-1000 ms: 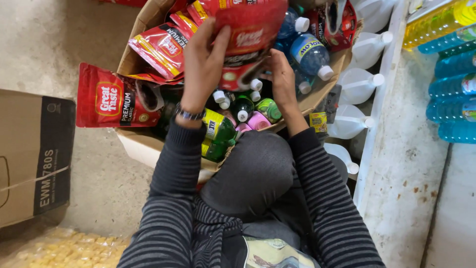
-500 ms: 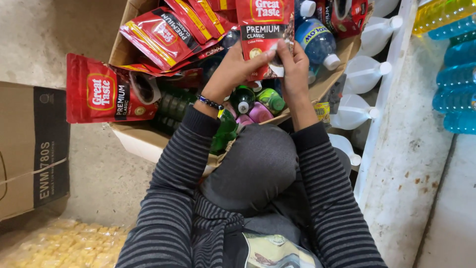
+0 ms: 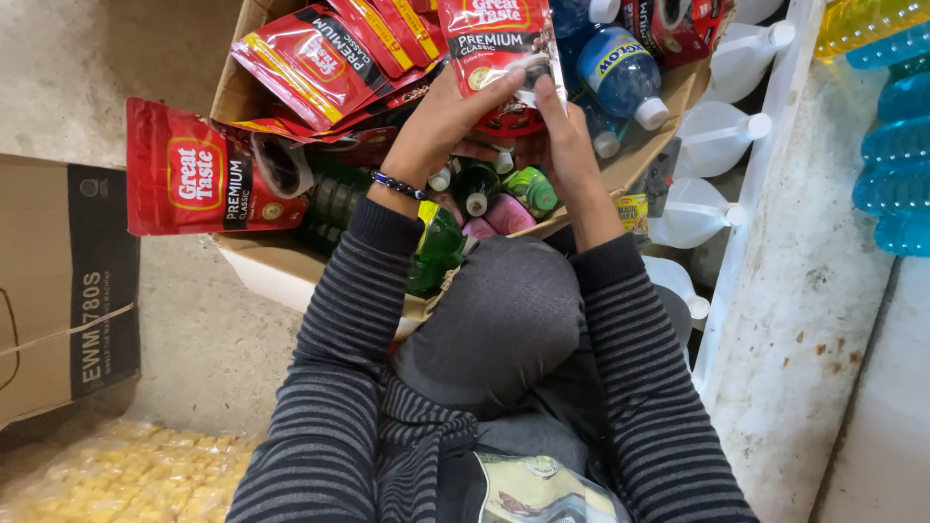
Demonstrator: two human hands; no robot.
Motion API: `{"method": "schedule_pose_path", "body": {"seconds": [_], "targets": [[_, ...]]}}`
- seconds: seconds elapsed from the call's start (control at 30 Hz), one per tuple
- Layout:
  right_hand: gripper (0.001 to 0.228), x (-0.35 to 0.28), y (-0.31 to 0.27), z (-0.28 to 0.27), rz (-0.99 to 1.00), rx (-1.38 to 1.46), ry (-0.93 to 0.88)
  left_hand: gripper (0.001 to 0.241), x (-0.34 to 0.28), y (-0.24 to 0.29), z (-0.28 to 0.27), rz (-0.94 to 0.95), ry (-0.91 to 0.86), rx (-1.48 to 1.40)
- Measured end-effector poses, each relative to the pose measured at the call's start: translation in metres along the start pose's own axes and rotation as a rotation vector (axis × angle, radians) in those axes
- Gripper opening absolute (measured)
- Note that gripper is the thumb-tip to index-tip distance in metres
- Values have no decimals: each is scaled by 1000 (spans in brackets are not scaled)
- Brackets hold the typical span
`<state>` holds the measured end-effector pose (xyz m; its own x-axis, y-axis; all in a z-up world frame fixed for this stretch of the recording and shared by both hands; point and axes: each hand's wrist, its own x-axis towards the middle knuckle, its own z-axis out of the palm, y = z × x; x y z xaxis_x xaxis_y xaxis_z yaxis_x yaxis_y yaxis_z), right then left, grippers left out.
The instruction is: Stocking packets of coffee onto a store shelf from a box on the floor.
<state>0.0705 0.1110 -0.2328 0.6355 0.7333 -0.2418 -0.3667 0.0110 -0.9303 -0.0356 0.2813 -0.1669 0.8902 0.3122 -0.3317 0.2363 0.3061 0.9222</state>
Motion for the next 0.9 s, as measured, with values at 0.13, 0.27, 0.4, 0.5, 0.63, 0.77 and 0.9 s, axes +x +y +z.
{"method": "schedule_pose_path", "body": {"seconds": [0.13,0.27,0.4,0.5,0.63,0.77,0.9], "targets": [[53,-7,-17,13,-1,26,-7,71,4,-6,-6,89,-94,5],[46,-6,-14,11,-8,65,-33,70,8,-13,-7,115,-90,-23],[43,-3,-12,9,-28,106,-64,70,11,-17,-6,126,-60,-45],[39,-4,-12,9,-36,113,-60,69,12,-19,-6,127,-44,-61],[32,-5,-15,13,-54,132,-41,66,12,-18,-6,125,-40,-90],[28,-4,-13,11,-53,136,-33,66,13,-20,-7,112,-35,-90],[25,-5,-12,10,-66,133,-43,64,15,-25,-8,129,-44,-92]]}}
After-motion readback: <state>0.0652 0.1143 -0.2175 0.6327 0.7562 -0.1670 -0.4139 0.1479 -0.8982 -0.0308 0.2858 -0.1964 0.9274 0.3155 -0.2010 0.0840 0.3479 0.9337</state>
